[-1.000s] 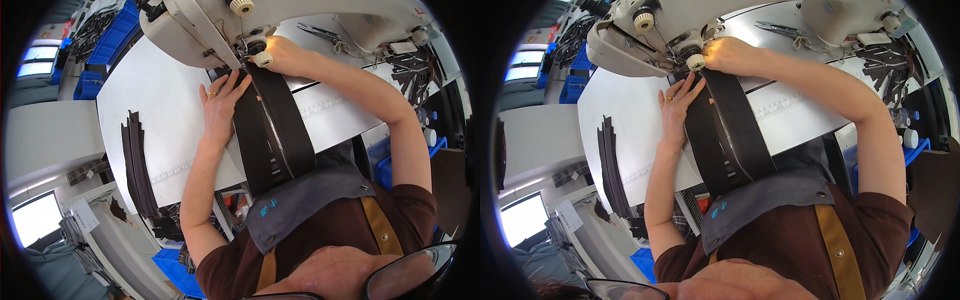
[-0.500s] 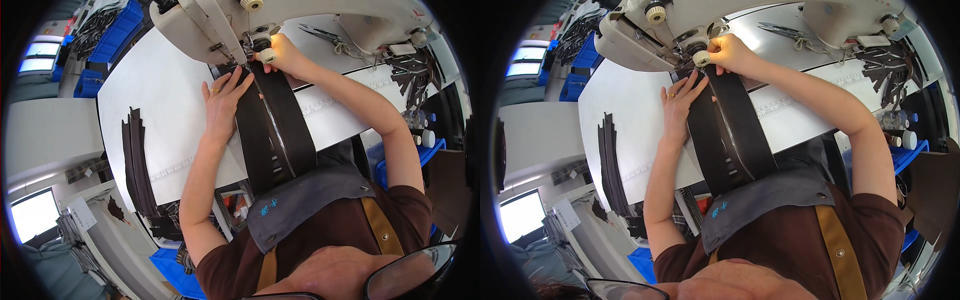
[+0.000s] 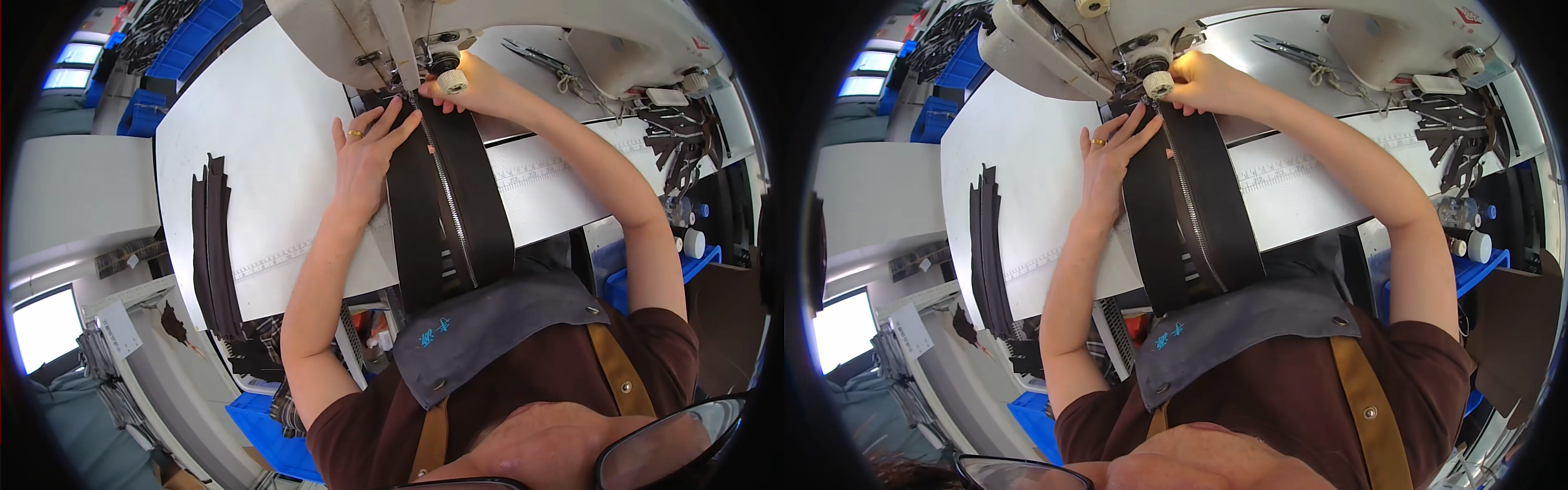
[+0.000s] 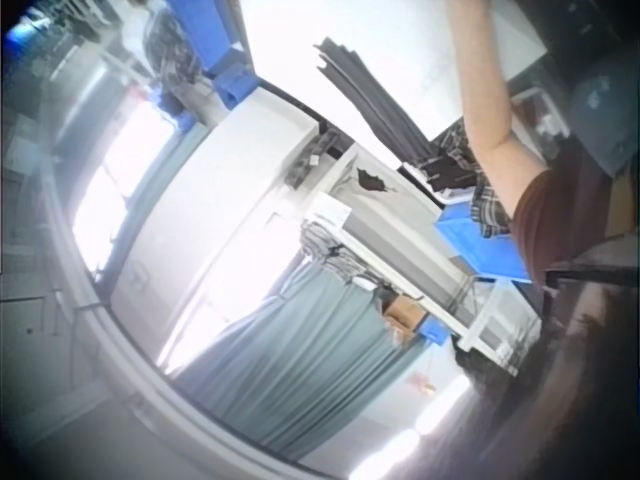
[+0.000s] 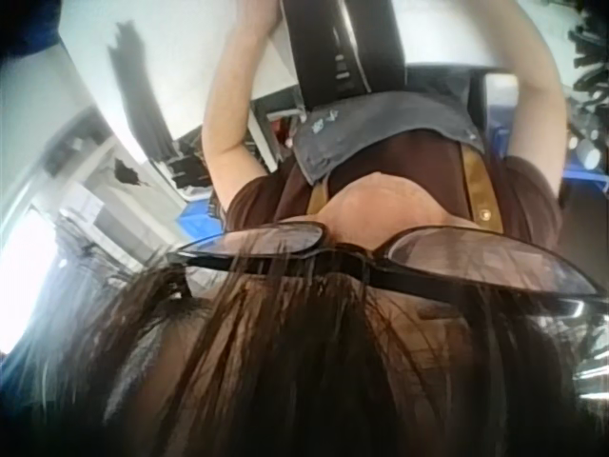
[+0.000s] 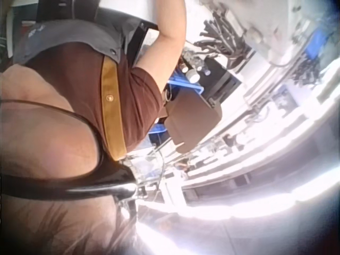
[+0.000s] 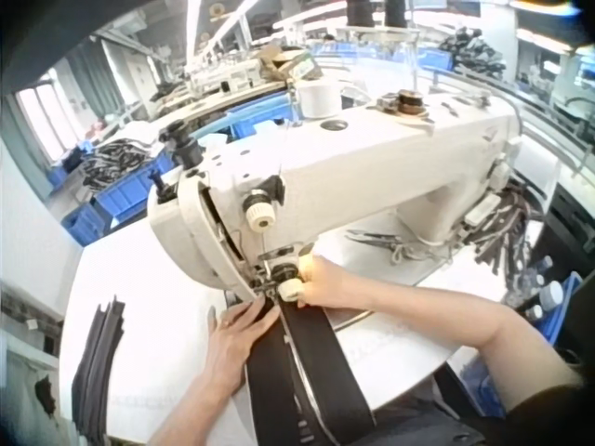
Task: The person operates an industrial sewing machine to attach black zippers to plaid fabric pieces. They guide the fabric under the needle, sew along the zipper edges, and periodically trim the excess thread with scissors. The process is repeated for multiple fabric pieces.
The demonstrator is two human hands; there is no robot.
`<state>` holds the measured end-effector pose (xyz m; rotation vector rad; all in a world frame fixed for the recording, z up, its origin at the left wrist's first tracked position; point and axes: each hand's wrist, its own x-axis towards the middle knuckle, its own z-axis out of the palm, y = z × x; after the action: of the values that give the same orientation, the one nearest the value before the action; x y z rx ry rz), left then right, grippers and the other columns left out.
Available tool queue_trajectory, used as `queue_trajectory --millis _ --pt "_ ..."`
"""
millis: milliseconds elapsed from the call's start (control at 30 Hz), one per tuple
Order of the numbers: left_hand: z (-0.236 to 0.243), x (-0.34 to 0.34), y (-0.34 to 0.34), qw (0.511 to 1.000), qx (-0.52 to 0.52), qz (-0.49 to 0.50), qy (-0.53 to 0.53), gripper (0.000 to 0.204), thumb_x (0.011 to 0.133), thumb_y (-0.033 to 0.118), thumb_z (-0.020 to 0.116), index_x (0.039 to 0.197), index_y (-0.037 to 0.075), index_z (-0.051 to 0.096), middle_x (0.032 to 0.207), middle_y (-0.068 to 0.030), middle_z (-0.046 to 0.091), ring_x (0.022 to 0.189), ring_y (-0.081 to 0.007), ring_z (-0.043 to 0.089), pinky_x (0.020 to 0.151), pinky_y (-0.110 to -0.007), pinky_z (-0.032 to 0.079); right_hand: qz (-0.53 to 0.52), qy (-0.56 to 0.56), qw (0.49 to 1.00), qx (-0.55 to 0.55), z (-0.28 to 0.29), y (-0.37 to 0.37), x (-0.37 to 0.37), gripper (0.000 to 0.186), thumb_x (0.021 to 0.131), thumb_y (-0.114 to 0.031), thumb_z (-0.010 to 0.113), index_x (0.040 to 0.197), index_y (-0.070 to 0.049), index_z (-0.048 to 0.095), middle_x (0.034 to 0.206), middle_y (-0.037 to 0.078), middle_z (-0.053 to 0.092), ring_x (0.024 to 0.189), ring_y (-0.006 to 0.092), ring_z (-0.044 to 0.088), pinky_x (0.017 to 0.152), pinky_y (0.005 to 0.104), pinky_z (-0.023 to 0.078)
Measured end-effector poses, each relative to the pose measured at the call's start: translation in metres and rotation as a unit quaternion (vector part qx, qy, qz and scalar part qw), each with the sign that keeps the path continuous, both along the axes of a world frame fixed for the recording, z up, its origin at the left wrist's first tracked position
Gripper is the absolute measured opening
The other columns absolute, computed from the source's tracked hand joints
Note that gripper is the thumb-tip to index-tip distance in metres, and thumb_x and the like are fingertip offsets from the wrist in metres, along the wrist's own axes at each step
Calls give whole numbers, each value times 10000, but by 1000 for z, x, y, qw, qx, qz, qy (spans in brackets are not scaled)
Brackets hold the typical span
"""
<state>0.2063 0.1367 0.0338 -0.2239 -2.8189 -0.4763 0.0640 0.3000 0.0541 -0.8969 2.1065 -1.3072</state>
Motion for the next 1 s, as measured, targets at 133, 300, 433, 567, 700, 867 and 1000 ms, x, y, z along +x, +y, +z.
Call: queue_trajectory --millis 133,300,433,567,700,867,1000 --pt "1 -1 0 1000 -3 -2 1 446 785 290 652 1224 248 592 1330 -60 513 1188 -284 467 1040 -617 186 -5 276 961 24 -12 -2 13 233 820 -224 645 982 -58 661 713 71 625 648 181 601 593 274 469" --pt "0 0 -1 1000 -8 -6 6 457 781 285 655 1231 250 584 1332 -53 511 1186 -282 467 1039 -619 192 -25 188 982 -16 -28 -2 2 220 831 -192 649 978 -29 650 792 56 662 642 146 611 572 252 483" --pt "0 -1 0 1000 10 4 -4 461 758 288 675 1213 256 607 1330 -38 520 1192 -274 458 1068 -574 158 -61 -128 982 -126 -21 -3 -4 198 831 -190 602 788 2 618 631 87 599 518 139 575 489 255 457" --pt "1 -2 2 1000 21 12 -11 454 753 277 673 1203 261 619 1330 -30 523 1196 -268 453 1086 -546 131 -78 -195 964 -161 -21 -7 -5 229 847 -238 603 786 -18 625 633 53 604 511 74 570 460 208 439" --pt "0 0 0 1000 8 12 -8 447 765 248 655 1210 262 607 1323 -31 526 1192 -264 460 1073 -575 136 5 3 1000 -3 -6 1 -6 229 837 -228 664 900 -8 646 833 77 673 653 126 613 586 249 484" --pt "2 2 -2 997 -65 -8 32 405 788 166 592 1185 242 608 1265 -9 566 1126 -229 522 1032 -651 143 -12 281 960 -3 -20 -1 8 238 811 -256 662 887 -31 651 803 90 633 750 255 612 684 346 492" --pt "4 6 -1 998 -40 -8 41 417 778 122 559 1176 233 620 1231 17 591 1088 -198 547 1045 -633 108 -4 338 940 -41 -33 -1 4 211 803 -234 653 889 -41 649 842 81 595 820 271 592 684 367 490"
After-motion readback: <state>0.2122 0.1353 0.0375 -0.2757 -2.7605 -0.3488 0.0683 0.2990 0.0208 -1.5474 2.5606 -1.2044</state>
